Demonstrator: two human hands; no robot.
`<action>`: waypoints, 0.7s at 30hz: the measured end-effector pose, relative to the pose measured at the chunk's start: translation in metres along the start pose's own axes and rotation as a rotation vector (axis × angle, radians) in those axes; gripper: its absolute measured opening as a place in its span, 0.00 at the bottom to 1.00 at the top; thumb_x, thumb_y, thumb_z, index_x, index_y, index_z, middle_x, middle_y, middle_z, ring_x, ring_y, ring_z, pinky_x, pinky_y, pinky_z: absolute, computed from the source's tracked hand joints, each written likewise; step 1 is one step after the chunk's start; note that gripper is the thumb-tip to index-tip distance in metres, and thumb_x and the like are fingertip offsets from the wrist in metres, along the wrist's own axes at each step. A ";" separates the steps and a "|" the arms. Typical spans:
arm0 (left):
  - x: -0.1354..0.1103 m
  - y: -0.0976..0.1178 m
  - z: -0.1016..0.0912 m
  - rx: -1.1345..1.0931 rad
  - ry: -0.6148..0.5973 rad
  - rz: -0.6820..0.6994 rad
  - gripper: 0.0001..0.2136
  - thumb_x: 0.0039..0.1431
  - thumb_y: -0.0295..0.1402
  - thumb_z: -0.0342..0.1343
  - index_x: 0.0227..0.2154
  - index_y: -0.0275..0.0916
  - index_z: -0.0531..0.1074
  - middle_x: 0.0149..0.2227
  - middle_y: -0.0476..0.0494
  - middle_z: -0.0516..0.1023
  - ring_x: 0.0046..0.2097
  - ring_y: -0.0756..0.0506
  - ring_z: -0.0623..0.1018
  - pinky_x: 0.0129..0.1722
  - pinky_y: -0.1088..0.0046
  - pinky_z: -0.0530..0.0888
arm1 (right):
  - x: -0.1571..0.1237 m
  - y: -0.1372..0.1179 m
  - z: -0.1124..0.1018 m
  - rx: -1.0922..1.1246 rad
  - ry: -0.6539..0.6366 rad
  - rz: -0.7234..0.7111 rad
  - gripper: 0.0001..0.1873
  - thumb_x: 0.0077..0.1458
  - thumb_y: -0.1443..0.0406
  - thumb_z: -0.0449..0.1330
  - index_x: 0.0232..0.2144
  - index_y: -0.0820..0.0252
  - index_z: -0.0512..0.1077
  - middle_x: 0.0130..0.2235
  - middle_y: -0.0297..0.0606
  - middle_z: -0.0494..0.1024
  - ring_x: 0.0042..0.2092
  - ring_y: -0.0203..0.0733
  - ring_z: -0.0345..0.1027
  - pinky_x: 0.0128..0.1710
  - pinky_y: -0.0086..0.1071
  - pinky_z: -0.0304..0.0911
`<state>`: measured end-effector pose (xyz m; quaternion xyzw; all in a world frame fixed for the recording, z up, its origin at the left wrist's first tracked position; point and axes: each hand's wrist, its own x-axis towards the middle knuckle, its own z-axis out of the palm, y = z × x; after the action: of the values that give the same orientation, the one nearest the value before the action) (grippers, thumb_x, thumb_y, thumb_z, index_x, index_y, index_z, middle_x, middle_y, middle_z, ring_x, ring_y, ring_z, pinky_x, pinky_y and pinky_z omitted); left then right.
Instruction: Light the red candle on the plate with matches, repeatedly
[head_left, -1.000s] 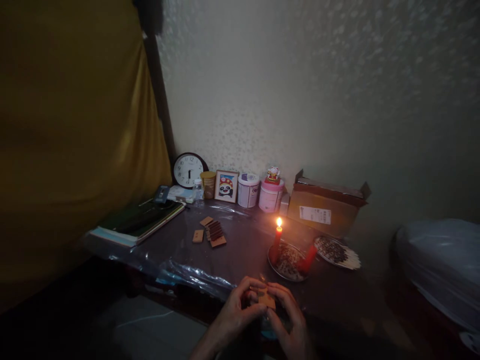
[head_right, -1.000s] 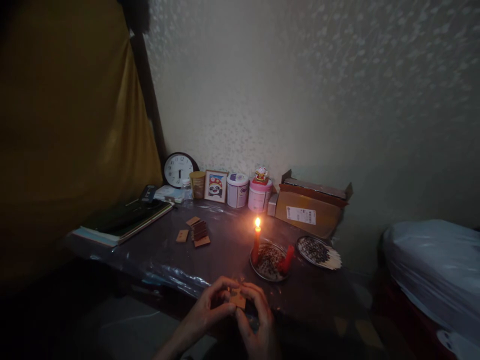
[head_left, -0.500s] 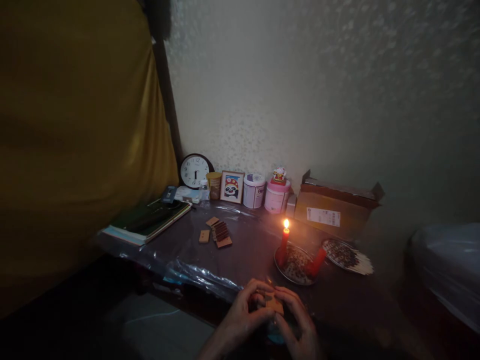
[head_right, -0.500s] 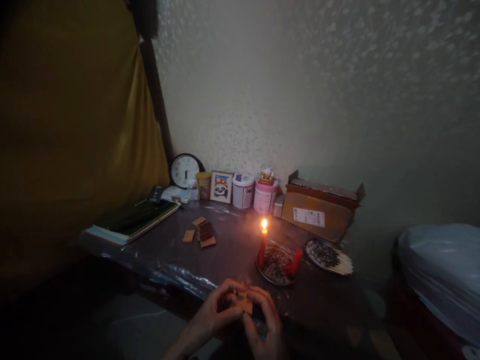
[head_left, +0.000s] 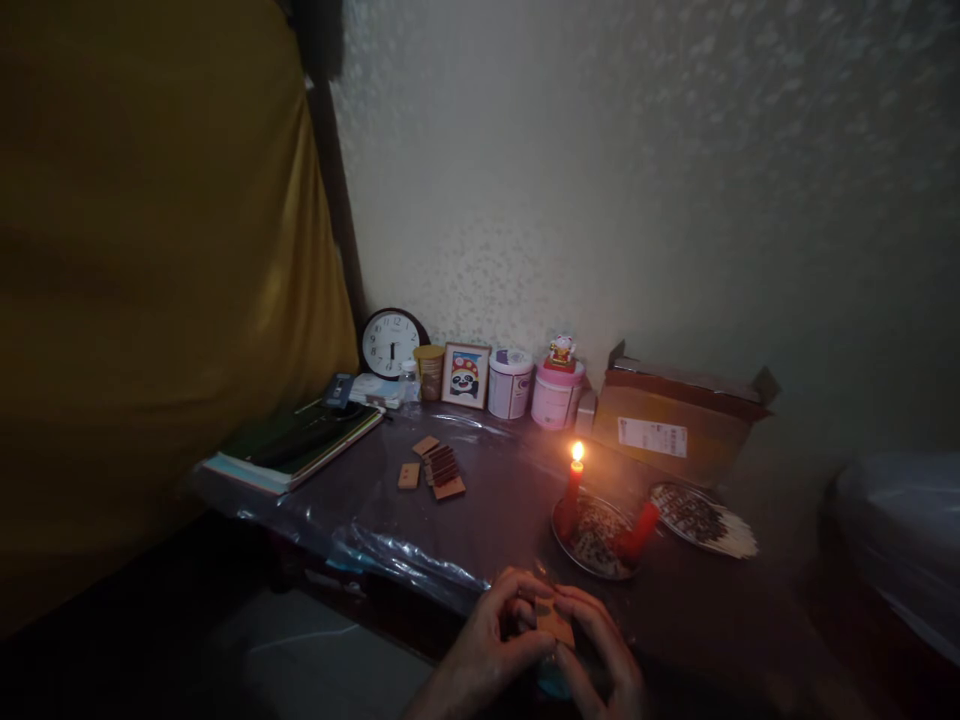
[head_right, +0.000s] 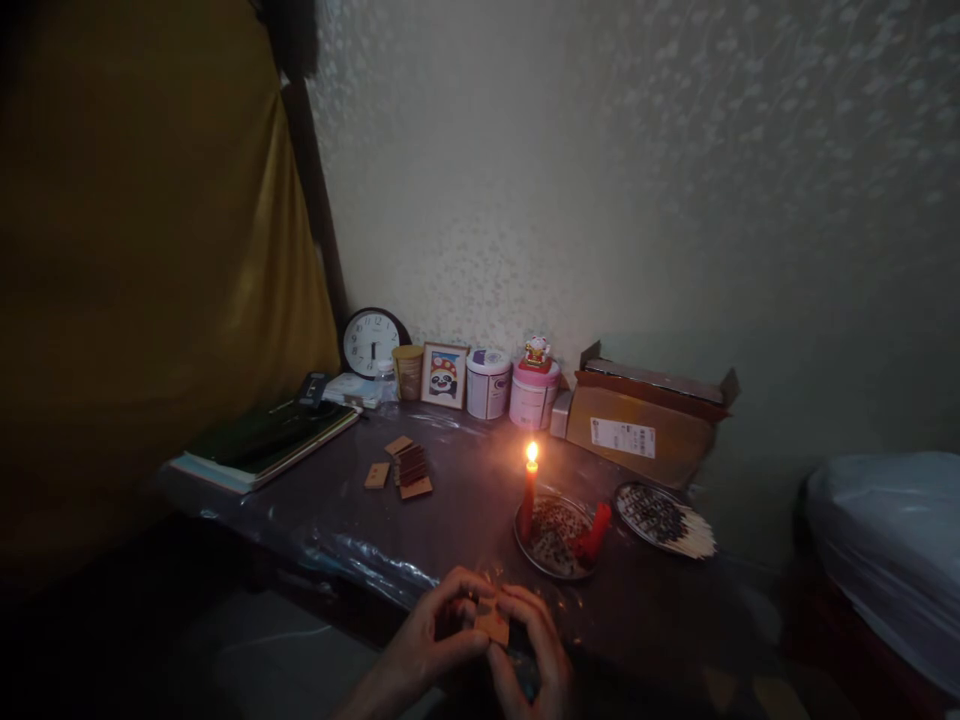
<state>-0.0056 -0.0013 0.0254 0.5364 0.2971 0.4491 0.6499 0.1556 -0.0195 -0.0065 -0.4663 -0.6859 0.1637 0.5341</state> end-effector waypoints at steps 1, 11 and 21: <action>0.000 0.000 0.000 0.005 0.003 -0.001 0.15 0.44 0.35 0.62 0.36 0.37 0.69 0.24 0.54 0.63 0.27 0.53 0.61 0.26 0.77 0.58 | -0.001 0.001 0.002 0.011 0.025 0.002 0.12 0.51 0.60 0.60 0.39 0.55 0.72 0.44 0.39 0.74 0.46 0.43 0.70 0.45 0.27 0.67; 0.000 -0.010 -0.001 0.018 0.012 -0.003 0.19 0.41 0.41 0.63 0.37 0.39 0.71 0.27 0.52 0.66 0.30 0.51 0.67 0.31 0.75 0.62 | -0.002 -0.003 0.005 -0.007 0.085 -0.034 0.13 0.52 0.56 0.57 0.38 0.54 0.72 0.43 0.40 0.74 0.44 0.43 0.71 0.44 0.28 0.67; 0.000 -0.010 -0.002 0.047 -0.003 0.005 0.17 0.43 0.38 0.63 0.38 0.40 0.71 0.31 0.49 0.69 0.32 0.50 0.68 0.33 0.74 0.65 | -0.003 -0.004 0.003 -0.018 0.077 -0.027 0.14 0.53 0.54 0.56 0.39 0.53 0.72 0.43 0.39 0.74 0.44 0.42 0.71 0.44 0.27 0.66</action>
<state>-0.0048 -0.0010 0.0151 0.5529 0.3053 0.4429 0.6363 0.1506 -0.0234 -0.0063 -0.4676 -0.6725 0.1323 0.5582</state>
